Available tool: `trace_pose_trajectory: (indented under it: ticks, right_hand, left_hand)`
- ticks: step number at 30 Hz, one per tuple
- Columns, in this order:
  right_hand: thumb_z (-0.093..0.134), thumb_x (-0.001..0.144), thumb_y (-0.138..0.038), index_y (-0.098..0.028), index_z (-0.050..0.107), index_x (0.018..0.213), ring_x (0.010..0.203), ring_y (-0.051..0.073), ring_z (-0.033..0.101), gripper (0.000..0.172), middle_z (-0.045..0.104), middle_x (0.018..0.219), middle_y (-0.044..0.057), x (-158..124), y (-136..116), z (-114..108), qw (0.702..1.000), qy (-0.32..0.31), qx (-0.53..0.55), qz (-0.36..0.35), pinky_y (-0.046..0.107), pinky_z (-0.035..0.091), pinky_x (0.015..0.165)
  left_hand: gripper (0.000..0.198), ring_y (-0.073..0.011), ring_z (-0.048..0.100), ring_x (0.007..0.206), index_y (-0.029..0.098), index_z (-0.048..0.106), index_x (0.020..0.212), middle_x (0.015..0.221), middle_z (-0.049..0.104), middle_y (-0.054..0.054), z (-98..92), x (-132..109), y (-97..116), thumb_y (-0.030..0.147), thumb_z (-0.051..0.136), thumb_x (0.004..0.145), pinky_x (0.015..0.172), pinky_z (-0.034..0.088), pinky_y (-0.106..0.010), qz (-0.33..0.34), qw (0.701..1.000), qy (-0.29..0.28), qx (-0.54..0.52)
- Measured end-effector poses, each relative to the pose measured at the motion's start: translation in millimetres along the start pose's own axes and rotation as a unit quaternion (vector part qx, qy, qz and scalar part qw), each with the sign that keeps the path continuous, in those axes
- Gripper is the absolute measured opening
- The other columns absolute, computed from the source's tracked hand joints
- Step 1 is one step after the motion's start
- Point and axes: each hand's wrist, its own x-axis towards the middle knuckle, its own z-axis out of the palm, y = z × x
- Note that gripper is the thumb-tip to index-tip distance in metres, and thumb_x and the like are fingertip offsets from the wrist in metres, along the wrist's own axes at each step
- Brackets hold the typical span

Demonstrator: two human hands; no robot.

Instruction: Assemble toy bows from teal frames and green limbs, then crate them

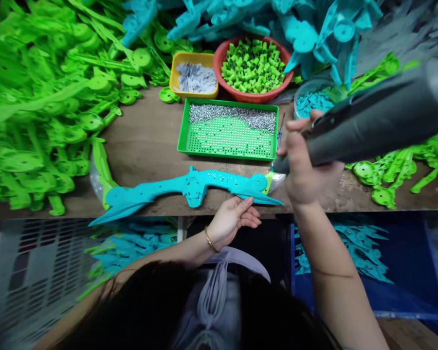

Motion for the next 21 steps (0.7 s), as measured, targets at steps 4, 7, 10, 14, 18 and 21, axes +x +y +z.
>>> trace_pose_trajectory:
  ticks: [4,7,10,14,18,21]
  right_hand:
    - [0.068,0.082,-0.026,-0.028,0.063,0.107,0.052,0.004,0.056,0.026,0.065,0.088,-0.004,-26.3,-28.6,-14.4,0.998,-0.024,-0.011,0.050,0.021,0.050,0.048]
    - [0.069,0.081,-0.028,-0.031,0.062,0.107,0.051,0.005,0.055,0.028,0.065,0.087,-0.005,-37.2,-30.8,-19.3,0.999,-0.027,-0.013,0.041,0.021,0.050,0.047]
    - [0.068,0.081,-0.030,-0.034,0.060,0.108,0.050,0.005,0.055,0.028,0.064,0.088,-0.006,-41.4,-23.4,-21.2,0.997,-0.045,-0.022,0.051,0.022,0.050,0.047]
    - [0.069,0.080,-0.033,-0.035,0.056,0.109,0.051,0.009,0.056,0.033,0.061,0.078,-0.006,-50.8,-5.9,-28.4,0.989,-0.098,-0.070,0.090,0.025,0.051,0.050]
    - [0.070,0.077,-0.042,-0.031,0.053,0.113,0.052,0.012,0.058,0.041,0.060,0.070,-0.006,-62.6,3.8,-38.5,0.977,-0.107,-0.143,0.118,0.029,0.054,0.053]
    - [0.070,0.077,-0.043,-0.029,0.056,0.108,0.052,0.012,0.058,0.036,0.061,0.071,-0.006,-57.8,-4.5,-35.9,0.973,-0.111,-0.151,0.138,0.028,0.052,0.051]
  left_hand:
    - [0.024,-0.0130,0.064,0.047,0.012,0.051,0.074,0.057,0.066,-0.004,1.8,-1.2,-0.5,0.028,0.061,0.090,0.049,0.051,-0.021,-0.001,1.000,0.002,-0.006]
    - [0.024,-0.0129,0.065,0.048,0.012,0.051,0.074,0.059,0.067,-0.005,4.4,-3.3,1.3,0.025,0.054,0.094,0.051,0.052,-0.021,-0.015,1.000,-0.003,-0.016]
    - [0.026,-0.0122,0.065,0.048,0.011,0.052,0.074,0.060,0.067,-0.005,6.1,-4.9,3.6,0.023,0.048,0.097,0.051,0.052,-0.020,-0.026,0.999,-0.013,-0.024]
    - [0.028,-0.0103,0.063,0.045,0.010,0.055,0.071,0.058,0.066,-0.005,6.7,-4.3,3.7,0.023,0.051,0.095,0.049,0.050,-0.019,-0.030,0.999,-0.012,-0.035]
    - [0.034,-0.0074,0.058,0.042,0.009,0.057,0.065,0.054,0.064,-0.004,6.9,-3.0,0.2,0.028,0.055,0.094,0.047,0.046,-0.017,-0.022,0.999,-0.003,-0.034]
    - [0.037,-0.0072,0.058,0.042,0.009,0.058,0.064,0.054,0.064,-0.004,4.5,-4.5,-1.8,0.034,0.059,0.091,0.047,0.046,-0.016,-0.018,1.000,-0.009,-0.022]
